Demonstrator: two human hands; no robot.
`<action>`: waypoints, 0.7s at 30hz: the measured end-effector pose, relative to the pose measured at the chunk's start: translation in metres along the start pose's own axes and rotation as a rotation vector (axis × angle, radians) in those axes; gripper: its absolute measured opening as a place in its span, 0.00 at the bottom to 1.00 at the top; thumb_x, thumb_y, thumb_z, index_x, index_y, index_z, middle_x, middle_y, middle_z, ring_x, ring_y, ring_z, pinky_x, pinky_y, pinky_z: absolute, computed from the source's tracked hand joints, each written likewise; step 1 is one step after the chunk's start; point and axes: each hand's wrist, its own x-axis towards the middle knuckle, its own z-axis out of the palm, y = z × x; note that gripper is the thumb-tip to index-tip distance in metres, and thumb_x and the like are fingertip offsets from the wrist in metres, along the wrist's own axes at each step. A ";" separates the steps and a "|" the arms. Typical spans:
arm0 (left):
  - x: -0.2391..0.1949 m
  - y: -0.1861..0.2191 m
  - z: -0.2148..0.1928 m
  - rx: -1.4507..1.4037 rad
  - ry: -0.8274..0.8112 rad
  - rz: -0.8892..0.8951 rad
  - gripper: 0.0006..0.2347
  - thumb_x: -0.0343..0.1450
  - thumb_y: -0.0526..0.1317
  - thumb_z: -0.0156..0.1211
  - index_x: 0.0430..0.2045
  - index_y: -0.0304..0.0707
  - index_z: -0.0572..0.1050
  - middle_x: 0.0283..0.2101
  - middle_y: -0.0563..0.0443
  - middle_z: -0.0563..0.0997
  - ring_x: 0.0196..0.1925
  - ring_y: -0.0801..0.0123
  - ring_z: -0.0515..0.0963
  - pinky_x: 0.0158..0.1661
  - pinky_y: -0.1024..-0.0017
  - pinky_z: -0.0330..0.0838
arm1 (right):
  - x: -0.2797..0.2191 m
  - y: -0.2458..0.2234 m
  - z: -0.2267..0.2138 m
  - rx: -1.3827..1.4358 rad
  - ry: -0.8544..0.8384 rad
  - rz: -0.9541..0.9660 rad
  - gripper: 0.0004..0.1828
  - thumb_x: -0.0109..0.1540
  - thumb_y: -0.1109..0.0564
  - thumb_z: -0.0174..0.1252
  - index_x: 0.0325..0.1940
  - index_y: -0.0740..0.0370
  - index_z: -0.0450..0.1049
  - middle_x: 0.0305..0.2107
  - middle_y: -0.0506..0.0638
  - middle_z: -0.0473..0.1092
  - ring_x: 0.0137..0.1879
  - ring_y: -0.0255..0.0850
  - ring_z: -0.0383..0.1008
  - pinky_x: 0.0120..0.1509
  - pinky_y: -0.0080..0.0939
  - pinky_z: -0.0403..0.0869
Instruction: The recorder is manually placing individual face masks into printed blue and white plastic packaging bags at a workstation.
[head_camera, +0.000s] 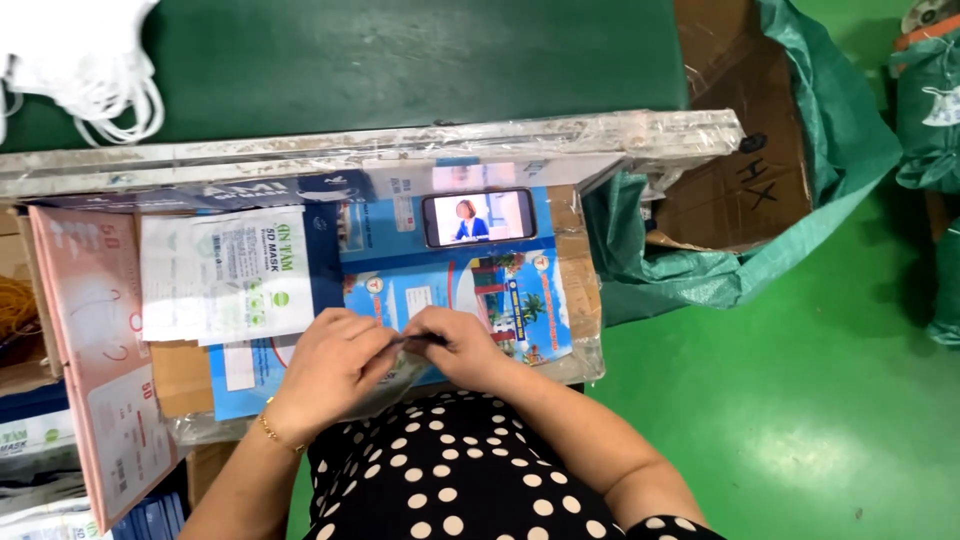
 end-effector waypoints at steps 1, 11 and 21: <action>-0.002 -0.002 0.001 0.003 0.004 -0.009 0.06 0.65 0.39 0.66 0.29 0.37 0.78 0.29 0.49 0.78 0.38 0.53 0.78 0.44 0.60 0.68 | -0.002 0.001 -0.003 0.003 -0.010 -0.002 0.07 0.62 0.62 0.62 0.44 0.63 0.77 0.36 0.52 0.76 0.42 0.44 0.79 0.48 0.40 0.76; -0.007 -0.023 -0.006 -0.099 0.148 -0.082 0.04 0.64 0.39 0.67 0.30 0.44 0.81 0.33 0.54 0.80 0.45 0.63 0.78 0.64 0.51 0.56 | -0.002 0.005 -0.027 -0.252 -0.102 -0.085 0.04 0.58 0.62 0.60 0.37 0.63 0.76 0.29 0.53 0.72 0.37 0.46 0.75 0.41 0.43 0.72; 0.097 -0.172 -0.110 0.545 0.539 -0.123 0.37 0.66 0.44 0.68 0.66 0.15 0.60 0.68 0.14 0.59 0.71 0.25 0.50 0.63 0.34 0.37 | 0.006 0.016 -0.080 0.709 0.706 -0.019 0.21 0.73 0.49 0.38 0.55 0.67 0.69 0.47 0.54 0.74 0.47 0.40 0.77 0.55 0.41 0.77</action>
